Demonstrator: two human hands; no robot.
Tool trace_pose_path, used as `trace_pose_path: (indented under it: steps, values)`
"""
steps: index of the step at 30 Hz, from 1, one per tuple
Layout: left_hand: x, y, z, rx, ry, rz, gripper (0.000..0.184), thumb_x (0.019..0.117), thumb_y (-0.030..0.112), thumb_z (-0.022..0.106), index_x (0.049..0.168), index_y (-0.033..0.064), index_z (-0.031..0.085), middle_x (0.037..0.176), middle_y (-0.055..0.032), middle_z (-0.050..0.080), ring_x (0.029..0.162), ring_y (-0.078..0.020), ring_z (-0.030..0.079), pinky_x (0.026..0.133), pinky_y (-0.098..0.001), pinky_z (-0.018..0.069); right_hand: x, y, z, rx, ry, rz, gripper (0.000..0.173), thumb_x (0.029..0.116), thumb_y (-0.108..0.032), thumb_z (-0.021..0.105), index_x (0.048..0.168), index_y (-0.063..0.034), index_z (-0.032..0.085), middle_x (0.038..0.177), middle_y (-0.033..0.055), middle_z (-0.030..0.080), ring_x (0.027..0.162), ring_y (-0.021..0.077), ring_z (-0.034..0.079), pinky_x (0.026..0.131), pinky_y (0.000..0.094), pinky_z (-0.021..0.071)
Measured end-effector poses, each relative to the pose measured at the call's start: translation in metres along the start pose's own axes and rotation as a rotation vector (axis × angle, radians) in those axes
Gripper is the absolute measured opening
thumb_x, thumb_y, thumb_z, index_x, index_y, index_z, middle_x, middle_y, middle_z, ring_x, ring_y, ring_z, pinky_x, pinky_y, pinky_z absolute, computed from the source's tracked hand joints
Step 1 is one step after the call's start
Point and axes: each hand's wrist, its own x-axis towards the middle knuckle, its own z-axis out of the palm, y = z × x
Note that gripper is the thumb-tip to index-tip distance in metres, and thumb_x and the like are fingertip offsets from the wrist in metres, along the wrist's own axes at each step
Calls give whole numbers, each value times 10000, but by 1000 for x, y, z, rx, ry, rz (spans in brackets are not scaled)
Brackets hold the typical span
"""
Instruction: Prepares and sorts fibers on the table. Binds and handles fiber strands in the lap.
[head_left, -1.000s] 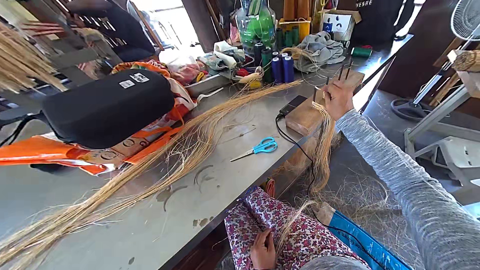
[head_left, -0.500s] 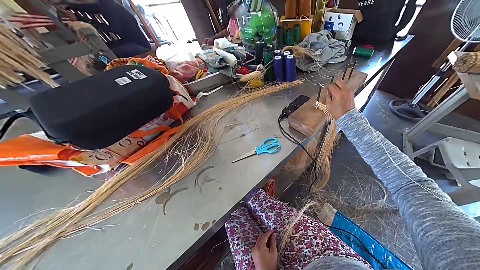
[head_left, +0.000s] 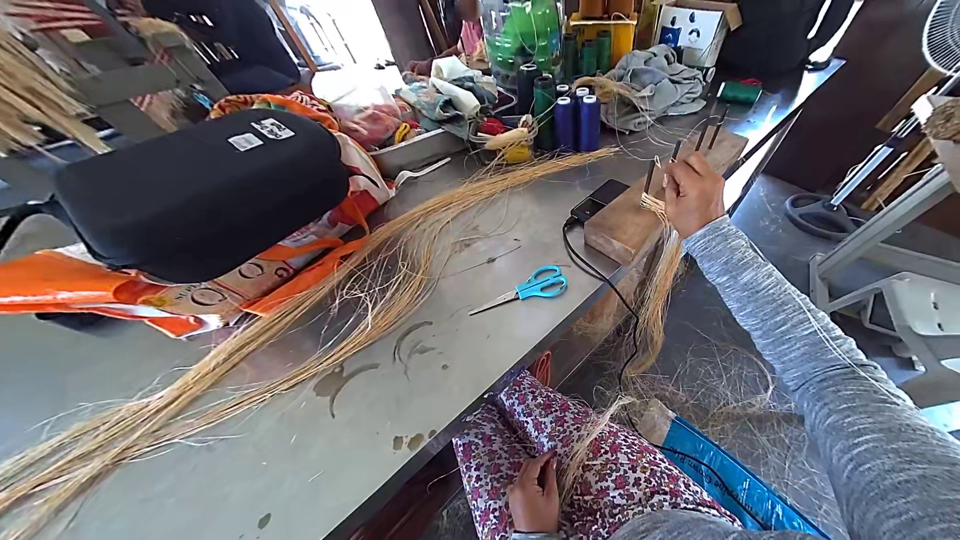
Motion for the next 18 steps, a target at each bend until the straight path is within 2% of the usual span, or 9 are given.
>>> trace_pose_path:
  steps: [4,15,18]
  values:
    - [2,1,0,10,-11,-11,163,872,17,678,984,-27,788,960,-194,767,868,-345,760,801,-547,593,-1,2,2,-17,-26,-20,214,948,62,536,1043,111,722,1015,289,686,891,437,701,781,519,584]
    - [2,-3,0,1,-11,-15,162,877,41,681,982,-13,792,940,-179,769,852,-320,761,794,-521,597,3,4,2,-19,-36,-46,229,949,79,539,1072,104,730,1027,299,670,933,452,684,816,518,577]
    - [2,-3,-1,-8,-17,-26,160,878,38,681,982,-14,790,949,-178,770,861,-315,761,803,-521,596,5,4,2,-30,-1,-43,266,955,71,515,1124,98,719,1045,289,684,956,435,692,840,492,579]
